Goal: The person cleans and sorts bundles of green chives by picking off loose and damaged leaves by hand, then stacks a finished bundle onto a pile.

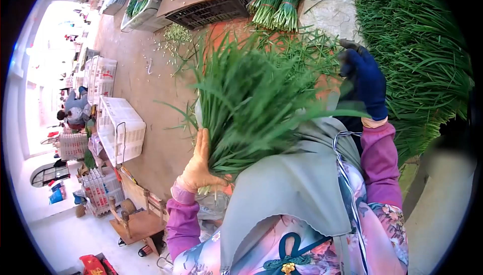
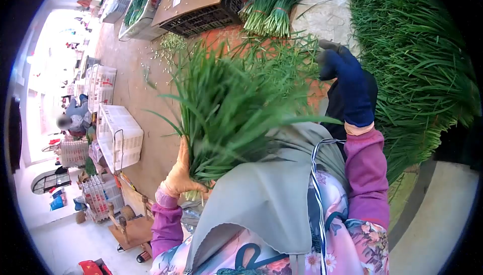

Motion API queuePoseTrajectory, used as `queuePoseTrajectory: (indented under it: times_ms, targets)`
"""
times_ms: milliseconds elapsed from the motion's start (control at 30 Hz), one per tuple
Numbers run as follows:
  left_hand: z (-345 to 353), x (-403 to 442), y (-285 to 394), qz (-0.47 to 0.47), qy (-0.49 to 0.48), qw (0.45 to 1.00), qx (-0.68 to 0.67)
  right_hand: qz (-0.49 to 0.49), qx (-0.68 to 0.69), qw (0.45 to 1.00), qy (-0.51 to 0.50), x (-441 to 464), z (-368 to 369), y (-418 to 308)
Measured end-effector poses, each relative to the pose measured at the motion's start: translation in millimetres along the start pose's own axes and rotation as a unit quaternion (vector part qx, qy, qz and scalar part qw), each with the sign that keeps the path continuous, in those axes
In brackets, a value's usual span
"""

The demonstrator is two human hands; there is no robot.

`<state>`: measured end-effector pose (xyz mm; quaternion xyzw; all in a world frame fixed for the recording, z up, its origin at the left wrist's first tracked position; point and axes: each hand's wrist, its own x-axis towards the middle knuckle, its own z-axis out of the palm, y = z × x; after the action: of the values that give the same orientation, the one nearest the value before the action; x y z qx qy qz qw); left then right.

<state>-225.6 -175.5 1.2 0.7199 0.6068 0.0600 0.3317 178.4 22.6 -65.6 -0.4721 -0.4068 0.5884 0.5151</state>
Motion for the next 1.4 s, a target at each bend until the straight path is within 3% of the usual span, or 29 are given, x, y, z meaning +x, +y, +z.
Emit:
queuePoseTrajectory:
  times_ms: [133,233,267,333,400,467,500,567,700,733,867,933,1033,1067,1133,1200,1233,1267,1333,1400]
  targets:
    - [13.8,17.0,13.1,-0.039,-0.01,0.992,0.117,0.064,0.03,0.997,-0.022,-10.2,11.4,-1.3]
    - [30.4,28.3,9.2,-0.013,0.136,0.979,0.15,0.058,0.021,0.997,-0.04,-10.2,6.5,9.7]
    - [28.6,30.5,8.3,-0.01,0.133,0.979,0.152,0.064,0.005,0.996,-0.061,-11.0,3.0,13.7]
    - [21.7,35.1,5.0,-0.071,0.184,0.975,-0.106,0.057,0.007,0.997,-0.057,-9.1,-3.0,28.5]
    - [8.6,35.7,-21.3,-0.103,0.191,0.884,-0.414,0.046,0.01,0.997,-0.062,-6.6,-5.6,37.6]
    - [-5.7,25.1,-49.8,-0.141,0.155,0.797,-0.567,0.056,0.044,0.995,-0.065,-9.3,-6.0,42.5]
    - [-8.9,22.4,-61.2,-0.136,0.161,0.799,-0.563,0.055,0.045,0.995,-0.074,-8.9,-8.4,45.6]
    - [-15.4,17.7,-72.1,-0.23,0.156,0.807,-0.521,0.049,0.03,0.996,-0.073,-14.4,-11.4,52.6]
    - [-9.2,43.1,-51.3,-0.247,0.234,0.834,-0.434,0.091,-0.012,0.991,-0.099,-18.0,-1.1,55.5]
    - [-5.3,49.6,-53.3,-0.193,0.247,0.824,-0.472,0.112,-0.03,0.987,-0.111,-19.6,3.4,56.7]
    - [-8.0,61.6,-59.7,-0.228,0.266,0.785,-0.511,0.107,-0.058,0.975,-0.187,-22.4,27.7,64.9]
    - [-6.7,53.7,-60.2,-0.247,0.271,0.774,-0.517,0.15,-0.081,0.964,-0.205,-23.5,35.6,67.1]
    - [-3.3,48.6,-60.8,-0.25,0.246,0.77,-0.533,-0.001,-0.158,0.966,-0.206,-20.5,48.6,92.7]
    - [-6.5,50.6,-56.8,-0.238,0.216,0.778,-0.539,0.057,-0.144,0.964,-0.215,-23.9,59.2,71.7]
    - [-7.8,57.6,-46.3,-0.258,0.242,0.778,-0.518,0.075,-0.151,0.951,-0.258,-23.1,68.0,65.2]
    - [-10.5,65.7,-52.6,-0.284,0.232,0.795,-0.482,0.023,-0.19,0.945,-0.267,-22.5,75.8,74.2]
    - [-17.1,68.1,-51.1,-0.27,0.22,0.799,-0.491,-0.068,-0.223,0.932,-0.279,-20.4,79.8,76.2]
    - [-22.7,71.3,-48.5,-0.26,0.222,0.801,-0.491,-0.02,-0.219,0.934,-0.281,-23.7,82.1,72.1]
    - [-29.2,70.5,-39.6,-0.274,0.213,0.781,-0.519,-0.031,-0.179,0.941,-0.286,-24.1,84.6,79.4]
    - [-25.7,75.9,-42.8,-0.24,0.195,0.794,-0.523,-0.011,-0.166,0.945,-0.281,-23.9,86.3,80.0]
